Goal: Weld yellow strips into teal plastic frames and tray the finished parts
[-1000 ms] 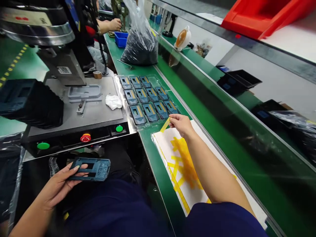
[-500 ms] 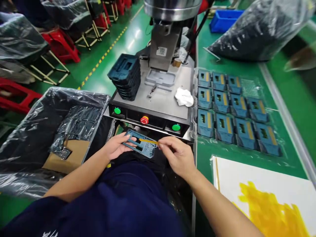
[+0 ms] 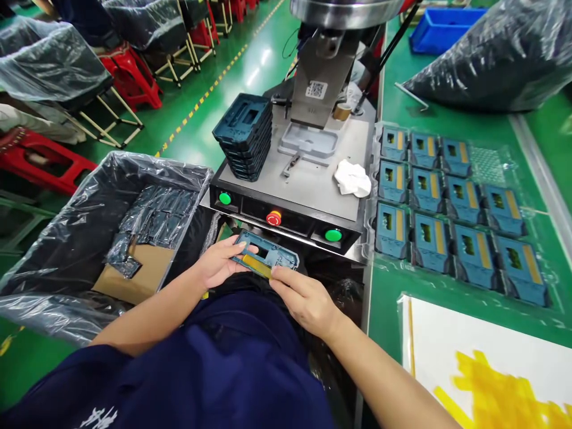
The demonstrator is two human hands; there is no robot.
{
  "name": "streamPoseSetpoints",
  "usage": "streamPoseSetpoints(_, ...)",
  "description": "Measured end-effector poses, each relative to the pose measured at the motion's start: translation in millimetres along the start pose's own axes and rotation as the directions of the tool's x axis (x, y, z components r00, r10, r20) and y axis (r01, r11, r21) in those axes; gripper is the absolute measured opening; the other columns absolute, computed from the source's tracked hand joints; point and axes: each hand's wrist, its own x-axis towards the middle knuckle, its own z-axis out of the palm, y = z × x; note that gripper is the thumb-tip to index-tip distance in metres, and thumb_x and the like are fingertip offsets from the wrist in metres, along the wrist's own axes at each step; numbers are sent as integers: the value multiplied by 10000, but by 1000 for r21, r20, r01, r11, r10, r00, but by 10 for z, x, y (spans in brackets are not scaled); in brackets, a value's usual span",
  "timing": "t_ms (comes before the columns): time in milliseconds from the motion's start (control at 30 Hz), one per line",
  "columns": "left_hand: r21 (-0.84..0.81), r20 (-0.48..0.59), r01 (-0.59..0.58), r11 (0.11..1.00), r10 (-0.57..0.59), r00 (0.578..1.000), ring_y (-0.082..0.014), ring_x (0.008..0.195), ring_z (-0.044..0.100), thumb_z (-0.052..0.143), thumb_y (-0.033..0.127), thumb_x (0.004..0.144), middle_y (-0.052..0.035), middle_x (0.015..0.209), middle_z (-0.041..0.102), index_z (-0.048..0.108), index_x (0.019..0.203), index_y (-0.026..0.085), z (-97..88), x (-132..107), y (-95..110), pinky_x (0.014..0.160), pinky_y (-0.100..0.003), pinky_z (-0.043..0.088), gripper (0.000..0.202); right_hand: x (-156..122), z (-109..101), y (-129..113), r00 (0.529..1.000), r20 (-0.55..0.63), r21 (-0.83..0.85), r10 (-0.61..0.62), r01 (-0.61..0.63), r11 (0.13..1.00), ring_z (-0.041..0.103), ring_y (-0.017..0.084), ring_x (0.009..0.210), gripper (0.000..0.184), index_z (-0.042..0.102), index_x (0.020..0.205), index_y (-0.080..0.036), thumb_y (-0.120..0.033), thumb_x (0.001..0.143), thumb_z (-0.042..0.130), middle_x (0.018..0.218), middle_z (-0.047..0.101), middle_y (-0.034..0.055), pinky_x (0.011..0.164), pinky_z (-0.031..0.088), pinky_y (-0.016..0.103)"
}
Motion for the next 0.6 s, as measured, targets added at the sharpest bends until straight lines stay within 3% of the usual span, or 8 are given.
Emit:
streamPoseSetpoints(67, 3, 15, -15, 1000, 15, 1000, -161, 747, 654, 765, 254, 753, -74, 961, 676, 600, 918, 130, 2, 5, -7, 713, -344, 556, 264, 25, 11, -43, 994, -37, 33, 102, -101, 994, 708, 180, 982, 239, 725, 1047, -187, -78, 884, 590, 1086, 731, 102, 871, 602, 274)
streamPoseSetpoints(133, -2, 20, -40, 999, 40, 999, -165, 775, 661, 785, 260, 733, -67, 973, 673, 594, 927, 143, 7, 9, -19, 752, -343, 539, 296, 74, 31, -94, 937, -95, 129, 337, -324, 937, 724, 173, 888, 174, 743, 957, -226, -143, 889, 606, 995, 751, 63, 827, 615, 287)
streamPoseSetpoints(167, -6, 16, -56, 998, 56, 998, -170, 796, 664, 793, 262, 725, -66, 985, 673, 589, 934, 151, 11, 10, -27, 771, -341, 528, 313, 103, 45, -114, 865, -106, 214, 490, -461, 861, 726, 175, 828, 133, 744, 916, -235, -192, 887, 622, 933, 755, 50, 787, 621, 298)
streamPoseSetpoints(233, -12, 2, -92, 996, 92, 996, -177, 846, 663, 799, 263, 717, -67, 1016, 672, 578, 953, 165, 26, 8, -43, 799, -337, 508, 338, 159, 83, -133, 645, -51, 419, 762, -679, 602, 717, 187, 712, 98, 740, 872, -225, -300, 856, 679, 813, 750, 45, 697, 622, 319)
streamPoseSetpoints(300, -17, -7, -128, 992, 128, 992, -176, 887, 650, 793, 262, 722, -68, 1043, 667, 574, 977, 173, 49, 2, -62, 817, -332, 495, 348, 203, 130, -122, 422, 71, 578, 904, -756, 308, 700, 192, 633, 210, 735, 859, -196, -389, 780, 757, 733, 738, 54, 632, 609, 325)
streamPoseSetpoints(367, -20, -8, -158, 987, 158, 987, -173, 905, 637, 786, 265, 728, -62, 1058, 660, 575, 992, 179, 76, -8, -82, 824, -329, 489, 349, 231, 178, -96, 292, 162, 654, 942, -747, 119, 691, 198, 611, 323, 733, 841, -169, -436, 684, 827, 689, 727, 65, 604, 596, 322)
streamPoseSetpoints(433, -13, -3, -180, 984, 180, 984, -170, 909, 629, 779, 269, 734, -50, 1055, 650, 578, 999, 184, 104, -17, -105, 830, -328, 483, 343, 252, 220, -79, 235, 197, 681, 952, -731, 40, 684, 195, 605, 377, 730, 812, -155, -449, 617, 864, 666, 715, 66, 568, 580, 303)
streamPoseSetpoints(600, 31, 14, -189, 981, 189, 982, -158, 911, 611, 752, 275, 758, -39, 1018, 640, 595, 978, 178, 159, -23, -183, 832, -306, 459, 288, 313, 293, -104, 149, 221, 696, 964, -717, -49, 667, 167, 593, 382, 734, 792, -144, -420, 572, 882, 678, 708, 57, 502, 538, 246)
